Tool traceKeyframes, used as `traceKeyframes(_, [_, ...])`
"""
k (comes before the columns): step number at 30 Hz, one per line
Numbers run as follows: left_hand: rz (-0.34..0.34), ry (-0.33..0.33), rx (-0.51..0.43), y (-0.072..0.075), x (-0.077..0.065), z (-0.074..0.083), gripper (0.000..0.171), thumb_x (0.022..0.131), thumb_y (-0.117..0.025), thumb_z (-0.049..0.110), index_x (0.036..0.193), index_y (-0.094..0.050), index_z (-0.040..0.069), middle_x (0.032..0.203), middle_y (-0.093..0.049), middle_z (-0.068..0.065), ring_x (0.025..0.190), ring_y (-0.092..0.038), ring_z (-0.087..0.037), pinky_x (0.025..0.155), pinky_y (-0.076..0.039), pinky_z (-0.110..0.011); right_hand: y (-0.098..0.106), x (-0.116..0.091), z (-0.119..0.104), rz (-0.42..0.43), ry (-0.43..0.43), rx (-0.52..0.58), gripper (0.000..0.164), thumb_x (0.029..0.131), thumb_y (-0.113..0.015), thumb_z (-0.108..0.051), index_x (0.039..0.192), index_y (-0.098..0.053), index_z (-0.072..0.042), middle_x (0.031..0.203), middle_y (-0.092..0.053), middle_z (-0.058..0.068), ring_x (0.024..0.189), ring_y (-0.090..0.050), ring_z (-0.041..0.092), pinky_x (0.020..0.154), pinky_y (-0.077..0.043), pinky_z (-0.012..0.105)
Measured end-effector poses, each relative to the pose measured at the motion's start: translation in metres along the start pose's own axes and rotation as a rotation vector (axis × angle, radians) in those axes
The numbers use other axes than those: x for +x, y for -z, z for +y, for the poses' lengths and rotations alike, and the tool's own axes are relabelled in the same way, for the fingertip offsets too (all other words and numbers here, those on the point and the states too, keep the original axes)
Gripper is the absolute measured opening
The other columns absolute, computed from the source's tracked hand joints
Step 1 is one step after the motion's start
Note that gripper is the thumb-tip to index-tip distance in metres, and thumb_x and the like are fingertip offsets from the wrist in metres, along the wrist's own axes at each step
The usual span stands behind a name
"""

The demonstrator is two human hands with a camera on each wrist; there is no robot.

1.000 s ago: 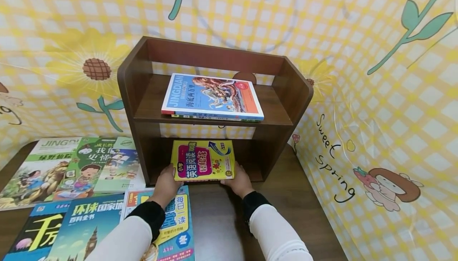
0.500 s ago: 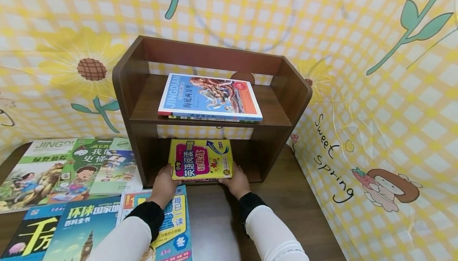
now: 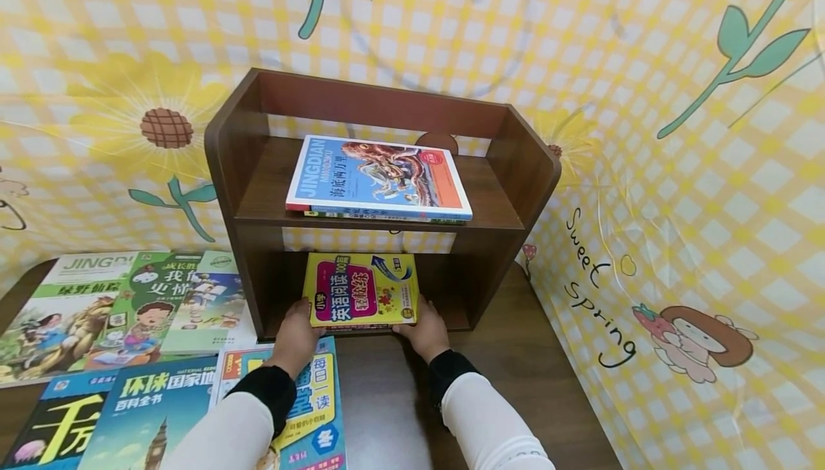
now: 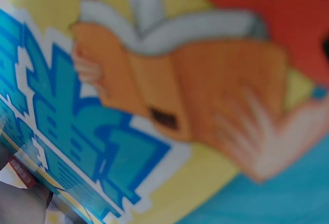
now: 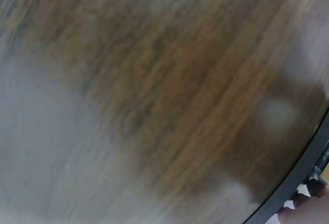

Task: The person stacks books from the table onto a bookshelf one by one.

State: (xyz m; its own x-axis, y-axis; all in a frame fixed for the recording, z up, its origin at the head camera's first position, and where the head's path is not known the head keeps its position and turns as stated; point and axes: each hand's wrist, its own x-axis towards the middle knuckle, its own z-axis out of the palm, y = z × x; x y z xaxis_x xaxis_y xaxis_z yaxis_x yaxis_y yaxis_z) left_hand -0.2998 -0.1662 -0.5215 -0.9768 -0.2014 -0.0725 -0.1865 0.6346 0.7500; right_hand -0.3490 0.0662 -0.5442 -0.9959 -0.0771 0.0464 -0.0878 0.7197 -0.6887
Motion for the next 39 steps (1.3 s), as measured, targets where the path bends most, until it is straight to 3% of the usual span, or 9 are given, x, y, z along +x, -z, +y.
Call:
traceKeyframes(7, [0.026,-0.036,-0.013,0.011,-0.004,0.001,0.054,0.095,-0.06,0.01,0.143,-0.037,0.003,0.136,-0.047,-0.023,0.116,-0.048,-0.039,0.109,-0.031,-0.057,0.005,-0.007,-0.006,-0.029,-0.01,0.034,0.064,0.082,-0.077,-0.027,0.137,-0.048,-0.012,0.138,-0.054,0.009,0.14,-0.033,0.033,0.114,-0.026,0.05])
traceKeyframes(13, [0.026,0.013,0.007,0.024,-0.007,0.002,0.062,0.099,-0.055,0.014,0.149,-0.024,-0.004,0.144,-0.035,-0.028,0.12,-0.041,-0.042,0.109,-0.03,-0.056,0.009,-0.018,-0.009,0.012,-0.015,0.051,0.075,0.085,-0.075,-0.026,0.146,-0.038,-0.002,0.15,-0.038,0.019,0.142,-0.027,0.038,0.112,-0.029,0.052])
traceKeyframes(17, [0.017,-0.011,0.051,0.028,-0.011,0.001,0.065,0.097,-0.058,0.014,0.149,-0.023,-0.007,0.148,-0.03,-0.03,0.126,-0.038,-0.043,0.109,-0.029,-0.057,0.011,-0.028,-0.012,0.047,-0.029,0.076,0.079,0.085,-0.074,-0.024,0.148,-0.033,0.001,0.152,-0.034,0.022,0.142,-0.026,0.039,0.111,-0.029,0.054])
traceKeyframes(23, [0.029,-0.07,0.063,0.033,-0.024,0.0,0.071,0.091,-0.066,0.008,0.148,-0.026,-0.007,0.148,-0.03,-0.03,0.131,-0.035,-0.044,0.109,-0.03,-0.057,0.012,-0.042,-0.018,0.042,-0.02,0.078,0.077,0.087,-0.073,-0.024,0.15,-0.032,-0.003,0.152,-0.034,0.02,0.143,-0.026,0.036,0.11,-0.03,0.055])
traceKeyframes(28, [0.0,-0.094,0.097,0.043,-0.041,-0.002,0.073,0.089,-0.068,0.007,0.147,-0.026,-0.007,0.149,-0.028,-0.03,0.135,-0.031,-0.046,0.108,-0.031,-0.058,0.017,-0.054,-0.028,0.022,0.027,0.127,0.078,0.089,-0.071,-0.025,0.15,-0.03,-0.001,0.153,-0.031,0.022,0.142,-0.027,0.036,0.109,-0.032,0.053])
traceKeyframes(33, [-0.029,-0.064,0.162,0.057,-0.06,-0.01,0.08,0.087,-0.071,0.014,0.147,-0.023,-0.009,0.148,-0.025,-0.033,0.136,-0.025,-0.05,0.106,-0.03,-0.06,0.031,-0.075,-0.037,-0.002,0.042,0.228,0.079,0.09,-0.069,-0.029,0.152,-0.026,-0.003,0.155,-0.025,0.021,0.142,-0.025,0.036,0.11,-0.031,0.053])
traceKeyframes(39, [-0.069,0.035,0.183,0.067,-0.076,-0.025,0.091,0.085,-0.075,0.022,0.146,-0.019,-0.014,0.147,-0.023,-0.037,0.135,-0.024,-0.052,0.105,-0.029,-0.062,0.043,-0.1,-0.037,-0.029,0.034,0.282,0.081,0.089,-0.068,-0.035,0.152,-0.027,-0.004,0.154,-0.031,0.018,0.142,-0.027,0.035,0.11,-0.031,0.055])
